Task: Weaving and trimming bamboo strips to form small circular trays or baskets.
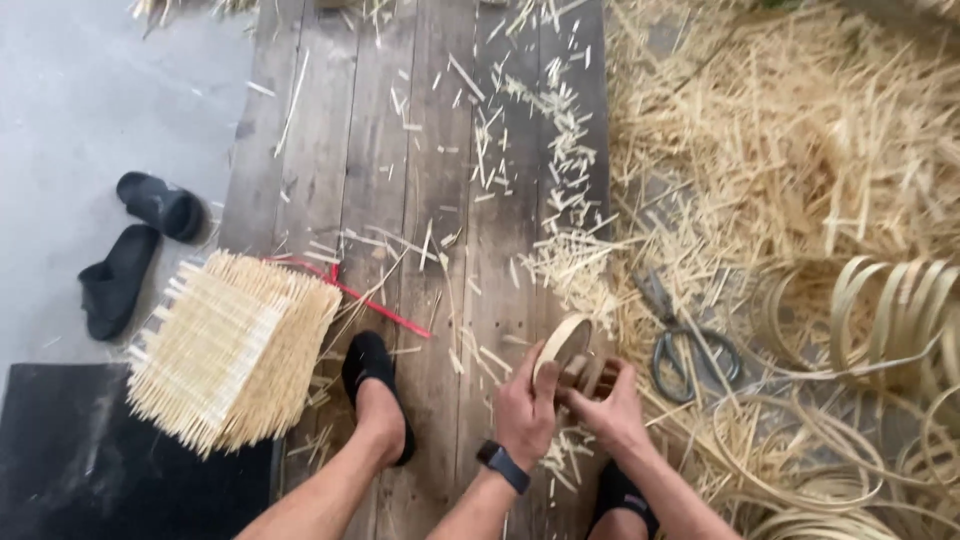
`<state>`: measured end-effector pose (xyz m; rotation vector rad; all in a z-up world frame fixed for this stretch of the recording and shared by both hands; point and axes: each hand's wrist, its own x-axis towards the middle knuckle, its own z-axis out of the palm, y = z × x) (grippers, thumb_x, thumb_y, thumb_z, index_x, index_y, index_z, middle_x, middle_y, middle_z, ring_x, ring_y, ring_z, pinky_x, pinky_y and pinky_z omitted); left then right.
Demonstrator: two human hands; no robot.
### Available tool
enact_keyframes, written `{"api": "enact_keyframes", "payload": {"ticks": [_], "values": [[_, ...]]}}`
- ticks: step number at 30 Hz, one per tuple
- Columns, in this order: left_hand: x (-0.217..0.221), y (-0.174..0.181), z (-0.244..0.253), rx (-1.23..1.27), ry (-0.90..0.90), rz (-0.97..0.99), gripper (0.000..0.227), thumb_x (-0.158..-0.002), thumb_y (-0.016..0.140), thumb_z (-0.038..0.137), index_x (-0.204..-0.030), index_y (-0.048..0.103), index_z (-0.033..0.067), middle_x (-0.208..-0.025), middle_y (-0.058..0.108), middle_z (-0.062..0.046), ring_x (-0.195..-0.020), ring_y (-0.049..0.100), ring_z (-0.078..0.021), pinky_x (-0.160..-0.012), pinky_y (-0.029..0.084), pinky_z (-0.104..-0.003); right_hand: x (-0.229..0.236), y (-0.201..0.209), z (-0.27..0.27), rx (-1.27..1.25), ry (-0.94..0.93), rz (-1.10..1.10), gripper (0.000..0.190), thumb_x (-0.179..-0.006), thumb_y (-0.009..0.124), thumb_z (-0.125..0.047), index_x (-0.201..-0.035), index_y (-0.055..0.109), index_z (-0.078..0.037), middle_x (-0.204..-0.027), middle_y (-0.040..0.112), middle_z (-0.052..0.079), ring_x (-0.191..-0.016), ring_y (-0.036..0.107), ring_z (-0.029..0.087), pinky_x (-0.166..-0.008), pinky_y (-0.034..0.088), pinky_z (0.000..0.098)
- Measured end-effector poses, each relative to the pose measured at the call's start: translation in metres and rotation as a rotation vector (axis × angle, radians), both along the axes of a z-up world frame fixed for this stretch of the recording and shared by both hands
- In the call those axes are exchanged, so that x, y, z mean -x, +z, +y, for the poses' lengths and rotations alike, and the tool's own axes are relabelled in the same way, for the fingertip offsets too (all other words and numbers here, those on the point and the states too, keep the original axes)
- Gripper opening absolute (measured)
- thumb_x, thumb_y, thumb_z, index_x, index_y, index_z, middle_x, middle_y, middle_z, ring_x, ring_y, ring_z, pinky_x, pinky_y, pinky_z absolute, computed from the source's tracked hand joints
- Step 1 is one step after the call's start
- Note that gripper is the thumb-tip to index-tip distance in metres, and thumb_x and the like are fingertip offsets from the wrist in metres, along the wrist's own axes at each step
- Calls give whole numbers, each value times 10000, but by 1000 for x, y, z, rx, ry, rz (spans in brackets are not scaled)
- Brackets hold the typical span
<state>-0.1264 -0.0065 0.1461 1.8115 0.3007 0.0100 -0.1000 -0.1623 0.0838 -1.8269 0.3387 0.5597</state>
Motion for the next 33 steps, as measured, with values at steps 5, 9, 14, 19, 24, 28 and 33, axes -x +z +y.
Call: {"api": "enact_keyframes", "payload": {"ticks": [5, 9, 14, 19, 24, 28, 33], "values": [[-7, -8, 1, -125, -6, -81, 766, -1033, 424, 665, -1356, 618, -1, -915, 797, -168, -853, 772, -289, -725, 600, -416, -8, 26, 5, 17, -75, 86, 1084, -602, 896, -299, -1467, 298, -34, -1281, 617, 203, -1109, 682, 300, -905, 609, 423], [-14, -43, 30, -126, -30, 170, 836, -920, 280, 704, -1403, 648, 129, -658, 727, -92, -537, 682, -199, -429, 496, -384, -3, 56, -8, -96, -91, 182, 1158, -572, 850, -286, -1536, 231, -116, -1254, 614, 167, -1023, 708, 316, -824, 646, 447], [1, -172, 105, -168, 238, 227, 778, -1047, 422, 683, -976, 788, 0, -659, 745, -136, -564, 694, -161, -520, 513, -364, 33, -40, -70, -691, -183, 164, 902, -721, 688, -205, -1524, 302, -70, -1166, 617, 178, -940, 684, 285, -784, 637, 439], [21, -181, 144, -93, 194, 281, 467, -975, 564, 442, -1091, 715, 16, -868, 779, -177, -778, 755, -304, -701, 578, -455, 32, -69, -110, -748, -222, 84, 771, -757, 641, -163, -1472, 378, -47, -1038, 659, 139, -797, 676, 251, -636, 574, 396], [-18, -239, 200, -322, -393, 812, 368, -814, 663, 188, -1149, 701, 40, -996, 749, -170, -930, 788, -322, -811, 624, -427, 29, -115, -137, -799, -166, 48, 669, -828, 675, -166, -1417, 434, 41, -909, 633, 137, -695, 623, 230, -564, 510, 377], [-100, -218, 212, 627, -34, 374, 294, -915, 689, 138, -1182, 668, 16, -1098, 735, -196, -950, 756, -280, -770, 613, -376, 25, -121, -133, -729, -197, 46, 690, -774, 676, -172, -1402, 487, 43, -935, 673, 159, -681, 626, 225, -566, 482, 365], [-110, -95, 119, 1010, -108, 171, 426, -815, 557, -64, -1193, 634, 114, -1078, 722, -152, -936, 759, -286, -750, 682, -430, 27, -141, -119, -636, -207, 112, 704, -776, 645, -152, -1437, 477, 21, -1035, 704, 198, -792, 672, 289, -681, 523, 401]]}}
